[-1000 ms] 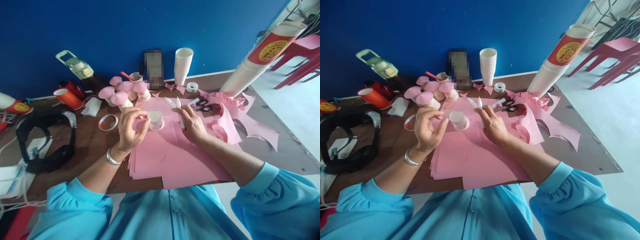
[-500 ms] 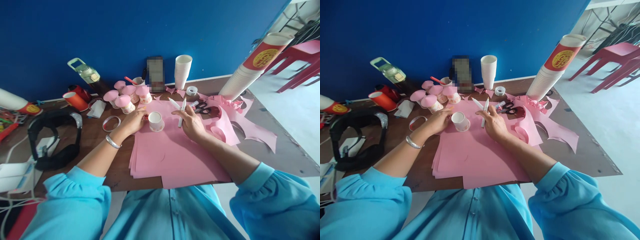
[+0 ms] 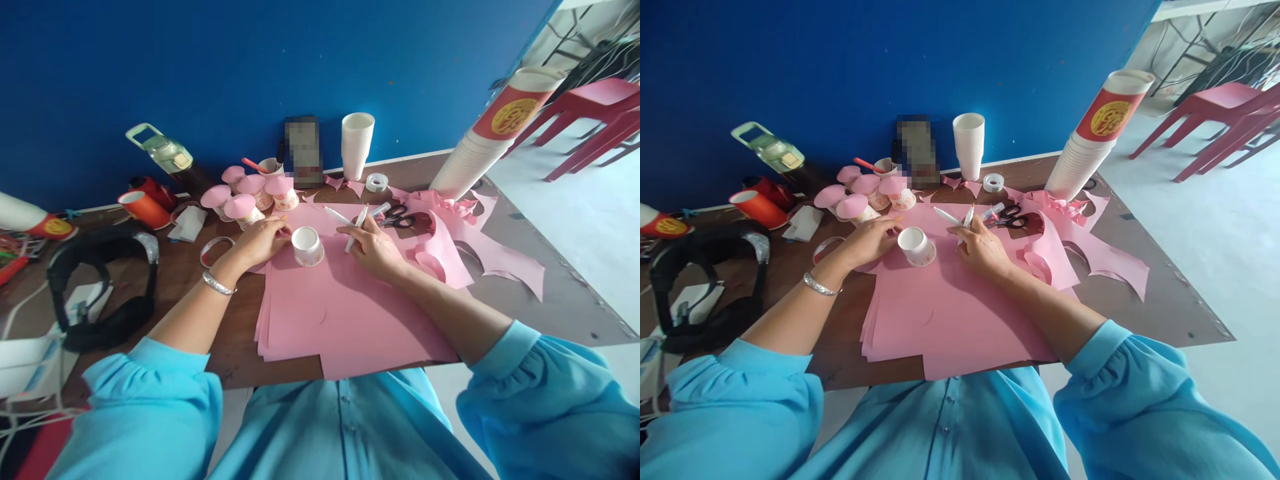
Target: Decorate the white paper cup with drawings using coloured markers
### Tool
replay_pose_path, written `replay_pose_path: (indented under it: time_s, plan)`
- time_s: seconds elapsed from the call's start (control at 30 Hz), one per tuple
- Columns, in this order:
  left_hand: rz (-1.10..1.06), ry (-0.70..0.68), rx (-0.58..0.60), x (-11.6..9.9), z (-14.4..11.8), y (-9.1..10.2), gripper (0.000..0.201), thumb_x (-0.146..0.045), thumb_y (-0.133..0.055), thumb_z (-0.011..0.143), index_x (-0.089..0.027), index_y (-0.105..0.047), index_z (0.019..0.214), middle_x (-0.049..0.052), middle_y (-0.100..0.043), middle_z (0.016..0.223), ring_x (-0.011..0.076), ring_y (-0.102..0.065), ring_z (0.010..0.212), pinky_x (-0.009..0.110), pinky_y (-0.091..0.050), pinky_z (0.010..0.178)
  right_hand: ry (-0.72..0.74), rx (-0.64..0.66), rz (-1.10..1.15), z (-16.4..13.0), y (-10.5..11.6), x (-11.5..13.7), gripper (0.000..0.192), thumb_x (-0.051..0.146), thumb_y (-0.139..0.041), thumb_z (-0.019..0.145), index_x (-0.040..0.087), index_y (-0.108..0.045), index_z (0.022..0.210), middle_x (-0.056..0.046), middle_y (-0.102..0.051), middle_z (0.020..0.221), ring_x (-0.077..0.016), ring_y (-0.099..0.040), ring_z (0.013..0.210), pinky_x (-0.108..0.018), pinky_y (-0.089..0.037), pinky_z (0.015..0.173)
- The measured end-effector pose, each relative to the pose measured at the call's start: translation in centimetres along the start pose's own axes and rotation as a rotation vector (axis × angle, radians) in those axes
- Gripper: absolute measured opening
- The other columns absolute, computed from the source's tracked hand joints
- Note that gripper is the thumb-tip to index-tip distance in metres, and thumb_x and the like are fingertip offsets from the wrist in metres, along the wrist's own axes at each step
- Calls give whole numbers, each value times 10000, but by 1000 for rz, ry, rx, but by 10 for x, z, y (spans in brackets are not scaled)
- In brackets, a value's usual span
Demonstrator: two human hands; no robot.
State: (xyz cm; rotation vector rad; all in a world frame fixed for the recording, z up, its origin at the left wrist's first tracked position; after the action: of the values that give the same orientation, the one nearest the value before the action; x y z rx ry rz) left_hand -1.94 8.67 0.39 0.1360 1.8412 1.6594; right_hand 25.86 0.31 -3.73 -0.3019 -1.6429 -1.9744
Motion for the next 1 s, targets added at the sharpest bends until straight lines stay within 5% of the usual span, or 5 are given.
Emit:
replay_pose_path:
  time_s: [0.17,0.3,0.57,0.8,1.0]
  plan:
    - [233,99,-165,0,12,-3,249,-268,-561,982,-163,-731,1130,160,-710,1218,306,-714,1089,406,-574,918,-19,-5,17,2,-3,-3,428,197,-557,946,255,-743,1328,-104,-647,1202,-229,-663,964,-340,-573,832]
    - [443,150,-59,-1,23,-11,265,-251,-493,1023,-172,-736,1096,163,-737,1183,341,-736,1064,427,-562,864,-22,20,-32,4,-4,-5,369,167,-515,981,240,-778,1229,-99,-718,1128,-249,-675,1036,-339,-555,860]
    - [462,150,-3,-5,33,-6,245,-269,-559,1004,-135,-682,1168,195,-778,1152,354,-753,1050,426,-567,804,56,-71,6,3,1,-5,436,25,-459,907,213,-770,1148,-100,-757,1225,-244,-698,1073,-332,-550,862]
    - [81,-234,-256,-19,35,16,121,-197,-608,942,-196,-717,995,75,-779,1052,232,-720,978,380,-589,890,209,-407,53,1,12,-3,365,184,-397,1076,209,-633,1353,-89,-775,1165,-198,-737,948,-297,-565,803]
    - [-126,-428,-268,-53,32,29,121,-192,-616,956,-189,-726,1004,58,-754,1034,200,-716,961,350,-618,833,317,-493,16,1,13,1,284,264,-449,1123,210,-688,1266,-84,-784,1079,-191,-748,957,-283,-583,804]
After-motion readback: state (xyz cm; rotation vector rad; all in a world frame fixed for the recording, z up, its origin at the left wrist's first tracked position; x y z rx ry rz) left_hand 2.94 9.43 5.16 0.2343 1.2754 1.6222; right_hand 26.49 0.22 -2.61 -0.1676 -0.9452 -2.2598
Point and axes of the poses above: each hand's wrist, its own z-axis towards the middle knuckle, its own y-axis out of the back of the hand, x = y × z, the point moved 1 cm from there along z, towards the middle knuckle
